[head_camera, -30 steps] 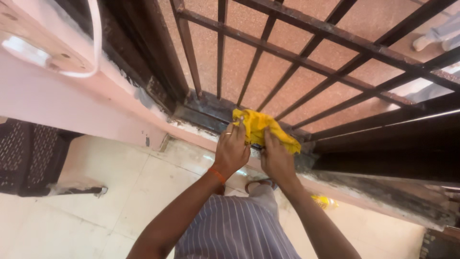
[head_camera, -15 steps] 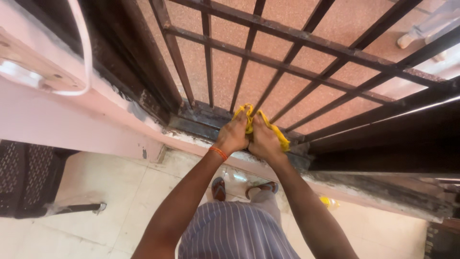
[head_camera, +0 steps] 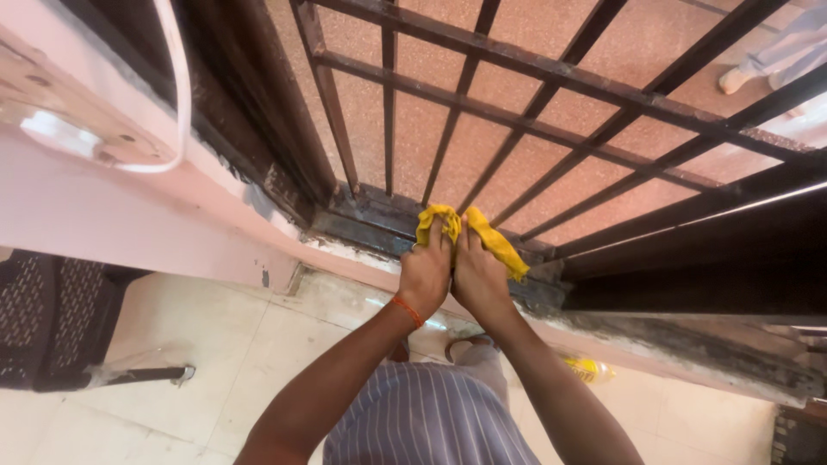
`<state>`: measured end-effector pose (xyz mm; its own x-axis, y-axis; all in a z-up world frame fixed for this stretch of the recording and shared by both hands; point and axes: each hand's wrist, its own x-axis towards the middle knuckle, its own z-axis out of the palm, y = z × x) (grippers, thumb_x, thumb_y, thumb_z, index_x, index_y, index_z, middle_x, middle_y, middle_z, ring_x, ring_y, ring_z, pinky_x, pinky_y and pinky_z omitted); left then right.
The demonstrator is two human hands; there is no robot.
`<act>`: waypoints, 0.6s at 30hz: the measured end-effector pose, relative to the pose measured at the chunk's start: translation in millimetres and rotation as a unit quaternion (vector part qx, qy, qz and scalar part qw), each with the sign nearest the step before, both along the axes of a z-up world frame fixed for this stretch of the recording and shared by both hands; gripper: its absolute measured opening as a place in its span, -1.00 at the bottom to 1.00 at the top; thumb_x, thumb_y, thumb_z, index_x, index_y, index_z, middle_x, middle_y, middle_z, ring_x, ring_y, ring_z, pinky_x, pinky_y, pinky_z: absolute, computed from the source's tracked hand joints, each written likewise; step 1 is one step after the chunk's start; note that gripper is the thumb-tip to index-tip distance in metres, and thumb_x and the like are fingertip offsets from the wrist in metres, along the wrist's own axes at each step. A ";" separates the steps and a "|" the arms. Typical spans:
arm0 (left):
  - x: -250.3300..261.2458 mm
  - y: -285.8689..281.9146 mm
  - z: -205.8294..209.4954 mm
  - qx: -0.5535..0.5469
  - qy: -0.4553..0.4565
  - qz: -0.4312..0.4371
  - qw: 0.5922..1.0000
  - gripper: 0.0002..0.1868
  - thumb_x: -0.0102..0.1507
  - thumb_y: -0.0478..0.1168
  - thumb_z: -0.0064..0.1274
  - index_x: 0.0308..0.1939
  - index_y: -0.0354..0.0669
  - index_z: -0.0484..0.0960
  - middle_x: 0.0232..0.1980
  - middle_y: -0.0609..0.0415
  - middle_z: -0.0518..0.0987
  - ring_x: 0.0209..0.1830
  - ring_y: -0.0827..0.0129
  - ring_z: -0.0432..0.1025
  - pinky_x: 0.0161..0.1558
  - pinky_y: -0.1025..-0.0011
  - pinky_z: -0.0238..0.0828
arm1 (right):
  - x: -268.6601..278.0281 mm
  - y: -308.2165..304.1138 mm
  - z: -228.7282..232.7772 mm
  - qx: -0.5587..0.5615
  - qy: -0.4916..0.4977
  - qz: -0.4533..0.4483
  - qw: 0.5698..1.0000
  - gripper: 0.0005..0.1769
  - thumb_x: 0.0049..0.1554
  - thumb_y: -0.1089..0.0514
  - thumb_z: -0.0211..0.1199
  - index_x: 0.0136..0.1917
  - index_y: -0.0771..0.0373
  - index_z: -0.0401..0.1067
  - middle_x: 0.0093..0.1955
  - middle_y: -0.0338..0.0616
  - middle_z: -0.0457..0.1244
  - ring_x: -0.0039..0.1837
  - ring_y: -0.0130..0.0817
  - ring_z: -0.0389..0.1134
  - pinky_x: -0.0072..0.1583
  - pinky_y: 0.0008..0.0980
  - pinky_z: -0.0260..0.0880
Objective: The person cleans the window bars and frame by wiping them down with a cloth.
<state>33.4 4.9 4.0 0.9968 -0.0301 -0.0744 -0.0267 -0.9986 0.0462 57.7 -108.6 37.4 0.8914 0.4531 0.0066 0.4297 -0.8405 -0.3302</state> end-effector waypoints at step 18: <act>-8.8 27.1 6.5 -0.193 -0.088 0.017 0.977 -0.34 0.07 -0.38 0.11 0.28 -0.30 0.37 0.39 -0.18 0.38 -0.12 -0.03 0.54 -0.26 0.18 0.58 | -17.7 -14.4 -4.7 -0.028 -0.016 0.068 0.997 -0.02 -0.12 0.32 0.22 0.57 0.32 0.07 0.23 0.11 0.27 -0.06 0.04 0.41 -0.06 -0.09 0.47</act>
<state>24.6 32.0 10.5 0.9940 0.0103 0.1085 -0.0362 -0.9080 0.4175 40.0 -123.0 32.7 0.8216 0.5700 0.0065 0.5505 -0.7903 -0.2690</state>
